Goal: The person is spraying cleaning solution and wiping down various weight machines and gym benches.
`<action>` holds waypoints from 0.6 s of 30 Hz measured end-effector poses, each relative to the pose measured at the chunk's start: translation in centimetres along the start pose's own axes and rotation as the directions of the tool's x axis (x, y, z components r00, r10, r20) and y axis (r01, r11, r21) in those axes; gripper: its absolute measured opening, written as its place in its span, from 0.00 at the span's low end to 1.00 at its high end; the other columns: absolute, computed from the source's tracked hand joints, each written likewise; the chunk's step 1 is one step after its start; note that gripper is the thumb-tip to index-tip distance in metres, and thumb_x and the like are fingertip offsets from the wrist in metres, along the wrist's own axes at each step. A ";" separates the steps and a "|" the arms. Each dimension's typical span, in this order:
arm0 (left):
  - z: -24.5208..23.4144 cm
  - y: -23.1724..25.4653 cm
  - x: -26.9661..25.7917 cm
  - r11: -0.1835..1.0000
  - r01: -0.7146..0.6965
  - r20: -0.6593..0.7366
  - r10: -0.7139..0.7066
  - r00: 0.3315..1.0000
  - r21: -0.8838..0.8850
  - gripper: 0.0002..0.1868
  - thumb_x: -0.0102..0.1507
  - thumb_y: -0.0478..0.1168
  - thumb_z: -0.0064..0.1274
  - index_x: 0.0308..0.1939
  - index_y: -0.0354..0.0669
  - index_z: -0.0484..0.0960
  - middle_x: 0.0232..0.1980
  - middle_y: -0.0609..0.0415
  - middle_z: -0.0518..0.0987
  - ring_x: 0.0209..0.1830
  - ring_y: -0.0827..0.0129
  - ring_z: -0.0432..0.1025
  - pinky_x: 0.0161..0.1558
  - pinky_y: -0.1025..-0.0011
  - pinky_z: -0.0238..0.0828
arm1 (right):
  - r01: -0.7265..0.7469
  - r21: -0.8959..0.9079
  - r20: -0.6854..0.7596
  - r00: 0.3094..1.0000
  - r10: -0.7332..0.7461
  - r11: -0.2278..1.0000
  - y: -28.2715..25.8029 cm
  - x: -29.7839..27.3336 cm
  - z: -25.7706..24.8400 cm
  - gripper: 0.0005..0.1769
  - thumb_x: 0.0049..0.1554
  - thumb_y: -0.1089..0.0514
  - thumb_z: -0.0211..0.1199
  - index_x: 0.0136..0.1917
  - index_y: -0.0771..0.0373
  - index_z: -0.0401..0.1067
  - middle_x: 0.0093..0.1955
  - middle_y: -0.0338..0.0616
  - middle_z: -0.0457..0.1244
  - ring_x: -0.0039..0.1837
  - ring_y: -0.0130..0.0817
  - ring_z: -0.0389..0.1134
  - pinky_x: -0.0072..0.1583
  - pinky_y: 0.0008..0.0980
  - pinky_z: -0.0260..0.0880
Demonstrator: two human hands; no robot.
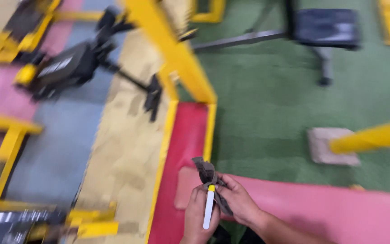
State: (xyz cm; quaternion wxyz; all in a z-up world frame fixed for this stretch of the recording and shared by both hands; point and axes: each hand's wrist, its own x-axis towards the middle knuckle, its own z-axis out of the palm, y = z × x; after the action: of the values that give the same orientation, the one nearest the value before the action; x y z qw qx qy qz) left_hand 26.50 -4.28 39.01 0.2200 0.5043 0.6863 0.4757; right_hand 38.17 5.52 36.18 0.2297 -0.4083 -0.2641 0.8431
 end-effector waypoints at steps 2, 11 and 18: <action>1.5 3.3 0.0 0.996 -0.072 0.097 0.076 0.992 -0.044 0.27 0.54 0.32 0.53 0.58 0.34 0.73 0.54 0.36 0.76 0.52 0.40 0.74 0.50 0.55 0.75 | 0.067 0.020 -0.030 0.997 -0.066 0.998 -1.4 -3.8 -2.9 0.21 0.62 0.68 0.51 0.68 0.65 0.67 0.53 0.42 0.68 0.51 0.27 0.70 0.55 0.29 0.73; 13.9 12.9 -2.6 0.941 -0.280 0.497 0.337 0.800 -0.188 0.28 0.52 0.33 0.54 0.57 0.42 0.77 0.54 0.39 0.78 0.52 0.44 0.78 0.48 0.58 0.79 | 0.323 0.099 -0.367 0.891 -0.267 0.941 -5.5 -20.6 -13.4 0.19 0.62 0.65 0.54 0.65 0.62 0.72 0.48 0.37 0.67 0.44 0.22 0.66 0.45 0.23 0.70; 23.0 26.0 -5.5 0.830 -0.316 0.664 0.558 0.497 -0.460 0.26 0.52 0.31 0.53 0.57 0.37 0.76 0.55 0.36 0.76 0.53 0.39 0.75 0.51 0.54 0.76 | 0.664 0.080 -0.616 0.620 -0.486 0.744 -4.6 -32.3 -23.1 0.18 0.62 0.66 0.55 0.65 0.66 0.70 0.52 0.38 0.68 0.53 0.25 0.69 0.55 0.28 0.72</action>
State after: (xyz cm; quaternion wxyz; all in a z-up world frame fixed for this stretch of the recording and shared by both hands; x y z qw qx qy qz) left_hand 59.16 1.69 50.44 0.4328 0.7803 0.2954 0.3414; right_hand 75.78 -4.52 45.16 0.6161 -0.4876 -0.1715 0.5944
